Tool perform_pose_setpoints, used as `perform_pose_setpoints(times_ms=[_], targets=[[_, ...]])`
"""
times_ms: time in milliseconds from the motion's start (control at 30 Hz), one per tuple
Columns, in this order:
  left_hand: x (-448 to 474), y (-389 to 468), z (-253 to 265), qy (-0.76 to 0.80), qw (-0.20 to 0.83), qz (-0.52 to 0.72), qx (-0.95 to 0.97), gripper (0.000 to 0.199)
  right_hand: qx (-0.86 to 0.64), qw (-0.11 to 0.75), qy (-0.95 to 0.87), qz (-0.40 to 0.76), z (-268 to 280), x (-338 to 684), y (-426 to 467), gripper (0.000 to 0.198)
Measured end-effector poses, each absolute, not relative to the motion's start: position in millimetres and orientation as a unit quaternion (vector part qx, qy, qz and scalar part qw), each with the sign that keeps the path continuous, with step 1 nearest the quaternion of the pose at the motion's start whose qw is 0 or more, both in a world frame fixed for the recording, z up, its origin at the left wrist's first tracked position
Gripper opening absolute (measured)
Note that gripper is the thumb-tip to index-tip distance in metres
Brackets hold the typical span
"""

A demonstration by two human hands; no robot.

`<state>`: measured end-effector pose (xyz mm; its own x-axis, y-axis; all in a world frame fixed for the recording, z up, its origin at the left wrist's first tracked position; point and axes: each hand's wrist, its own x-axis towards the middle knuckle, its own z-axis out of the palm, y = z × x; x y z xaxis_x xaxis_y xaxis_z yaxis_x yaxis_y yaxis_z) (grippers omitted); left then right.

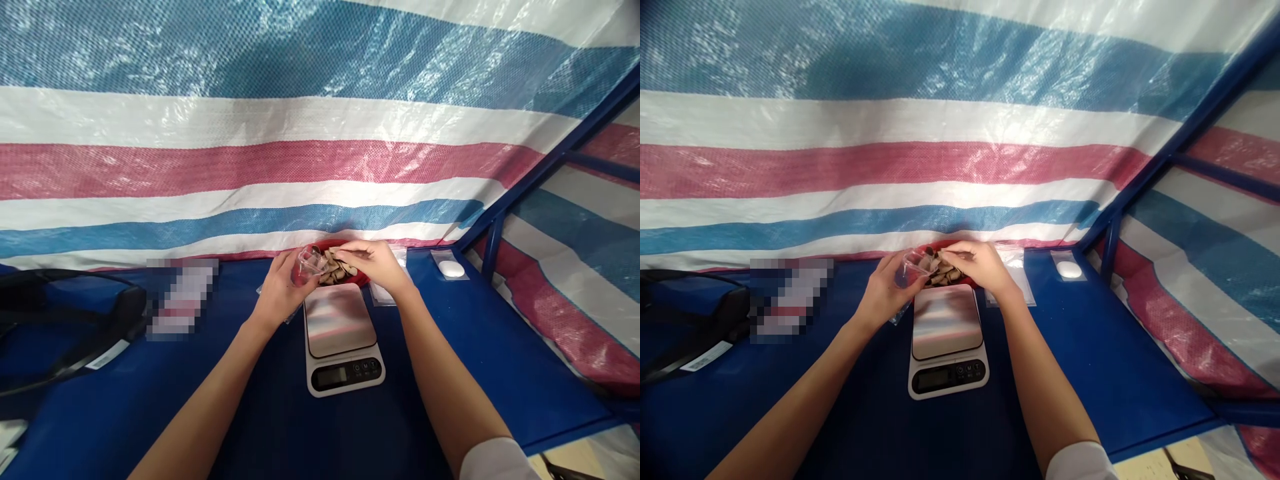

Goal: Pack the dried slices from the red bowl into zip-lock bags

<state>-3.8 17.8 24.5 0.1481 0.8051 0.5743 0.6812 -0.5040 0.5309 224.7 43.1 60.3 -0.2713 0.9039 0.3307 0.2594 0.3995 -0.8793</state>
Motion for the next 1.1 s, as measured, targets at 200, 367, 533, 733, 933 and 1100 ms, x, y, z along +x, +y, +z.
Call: perform_pose_setpoints(times_ms=[200,367,533,733,933,1100], targets=[[-17.5,26.8,24.1,0.504,0.079,0.457,0.728,0.056,-0.507,0.32,-0.783,0.164,53.7,240.4,49.6,0.018],[-23.1,29.0,26.5,0.498,0.089,0.475,0.721,0.056,-0.545,0.242,-0.799,0.078,59.0,227.3,50.5,0.022],[-23.7,29.2,29.5,0.494,0.107,0.482,0.715,0.051,-0.572,0.242,-0.784,0.012,63.6,216.4,54.6,0.022],[-24.7,28.4,29.8,0.497,0.128,0.477,0.713,0.05,-0.55,0.279,-0.787,0.013,54.5,214.6,61.9,0.022],[-25.6,27.6,28.6,0.501,0.137,0.463,0.718,0.044,-0.535,0.281,-0.796,0.029,43.9,207.6,71.2,0.033],[-24.6,26.9,28.3,0.499,0.134,0.456,0.724,0.044,-0.532,0.268,-0.802,0.046,40.6,207.0,74.4,0.032]])
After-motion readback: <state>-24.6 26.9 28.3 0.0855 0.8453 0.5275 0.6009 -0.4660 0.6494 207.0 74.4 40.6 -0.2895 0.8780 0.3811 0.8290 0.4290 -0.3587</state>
